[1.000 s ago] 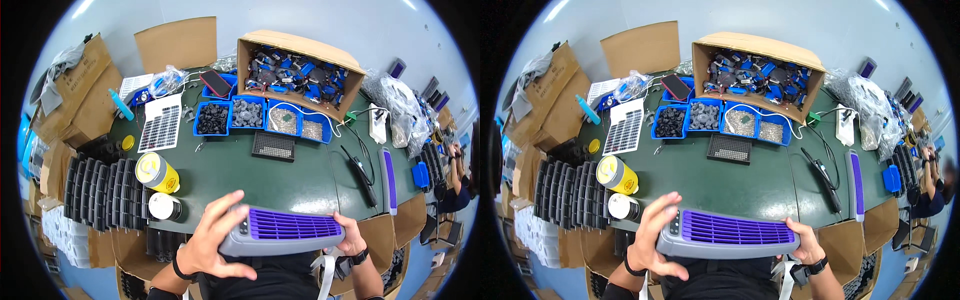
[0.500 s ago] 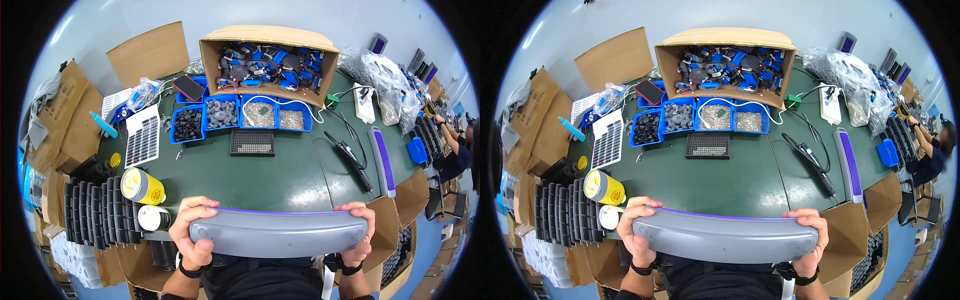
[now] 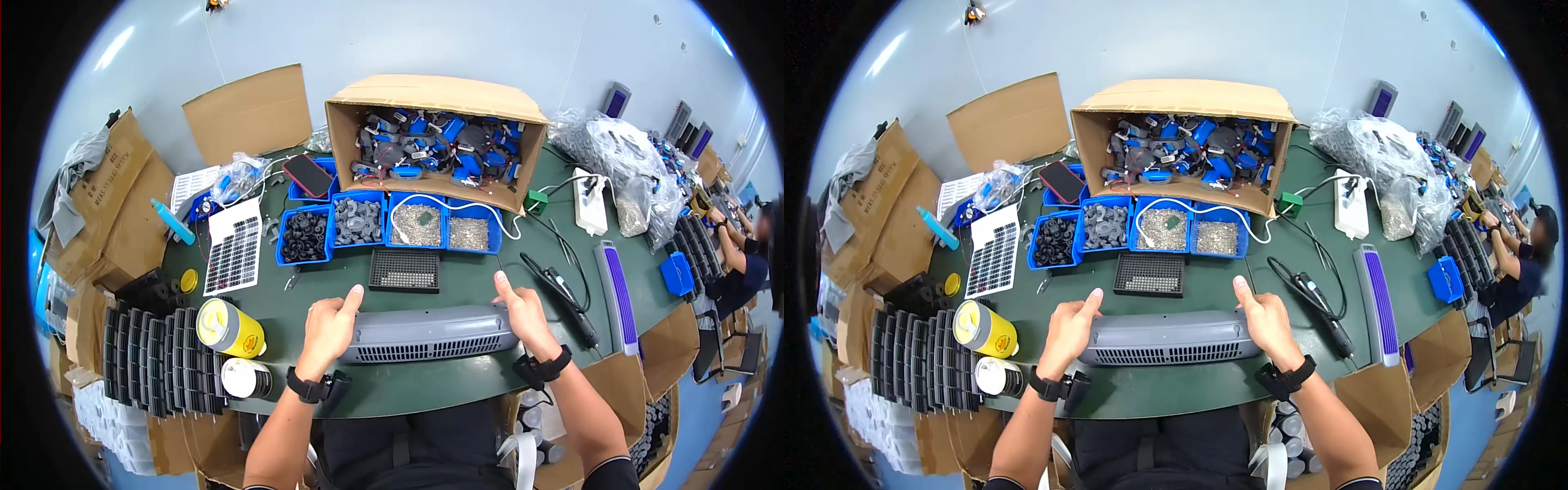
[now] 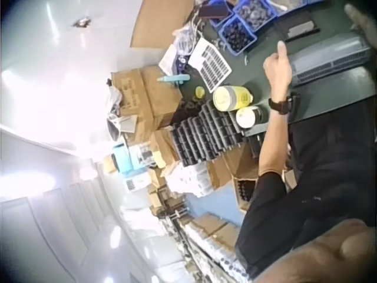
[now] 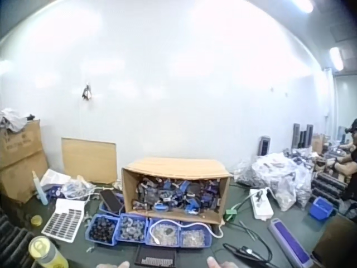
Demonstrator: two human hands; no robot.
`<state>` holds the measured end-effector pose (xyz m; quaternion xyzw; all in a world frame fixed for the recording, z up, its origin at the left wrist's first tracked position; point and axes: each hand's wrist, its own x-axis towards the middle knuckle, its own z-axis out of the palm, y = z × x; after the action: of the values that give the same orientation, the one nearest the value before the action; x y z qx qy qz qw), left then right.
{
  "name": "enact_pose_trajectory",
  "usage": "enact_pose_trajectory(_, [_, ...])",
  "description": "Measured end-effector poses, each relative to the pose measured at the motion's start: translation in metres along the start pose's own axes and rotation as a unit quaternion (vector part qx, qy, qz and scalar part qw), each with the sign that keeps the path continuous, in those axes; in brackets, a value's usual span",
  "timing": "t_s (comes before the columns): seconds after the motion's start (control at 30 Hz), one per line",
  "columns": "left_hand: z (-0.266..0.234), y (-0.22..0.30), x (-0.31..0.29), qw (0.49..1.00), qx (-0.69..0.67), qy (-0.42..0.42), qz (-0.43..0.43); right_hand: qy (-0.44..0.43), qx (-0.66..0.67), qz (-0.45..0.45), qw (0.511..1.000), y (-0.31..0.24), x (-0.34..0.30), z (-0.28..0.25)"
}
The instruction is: The person assembles a portable electronic device by inserting a purple grid into a grey housing and securing it with a heat gun. They then attach a grey cover to the assembly and use the heat gun to seal the seams of the casing.
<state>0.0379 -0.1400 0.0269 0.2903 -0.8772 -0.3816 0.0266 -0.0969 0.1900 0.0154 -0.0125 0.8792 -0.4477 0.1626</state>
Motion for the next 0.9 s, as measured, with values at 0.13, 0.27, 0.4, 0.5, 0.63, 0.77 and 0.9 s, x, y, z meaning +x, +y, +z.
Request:
enact_pose_trajectory(0.13, [-0.004, 0.002, 0.012, 0.999, 0.014, -0.031, 0.011, 0.005, 0.126, 0.003, 0.992, 0.011, 0.011, 0.010])
enact_pose_trajectory(0.27, [-0.039, 0.032, 0.007, 0.976, 0.179, -0.086, 0.093, 0.107, 0.274, -0.015, 0.956, 0.016, -0.025, 0.000])
enact_pose_trajectory(0.4, [-0.048, 0.099, 0.015, 0.948, 0.130, -0.126, 0.264, 0.203, 0.288, -0.064, 0.934, 0.082, -0.061, 0.013])
enact_pose_trajectory(0.5, [-0.002, 0.130, 0.073, 0.913, 0.161, -0.179, 0.330, 0.248, 0.239, -0.134, 0.929, 0.094, -0.058, 0.024])
enact_pose_trajectory(0.63, [0.050, 0.120, 0.144, 0.880, 0.184, -0.170, 0.403, 0.243, 0.241, -0.138, 0.929, 0.087, -0.059, 0.032])
enact_pose_trajectory(0.77, [0.078, 0.114, 0.173, 0.891, 0.173, -0.192, 0.373, 0.248, 0.246, -0.131, 0.928, 0.081, -0.060, 0.031])
enact_pose_trajectory(0.9, [0.078, 0.112, 0.172, 0.891, 0.161, -0.171, 0.389, 0.251, 0.246, -0.134, 0.927, 0.085, -0.061, 0.030])
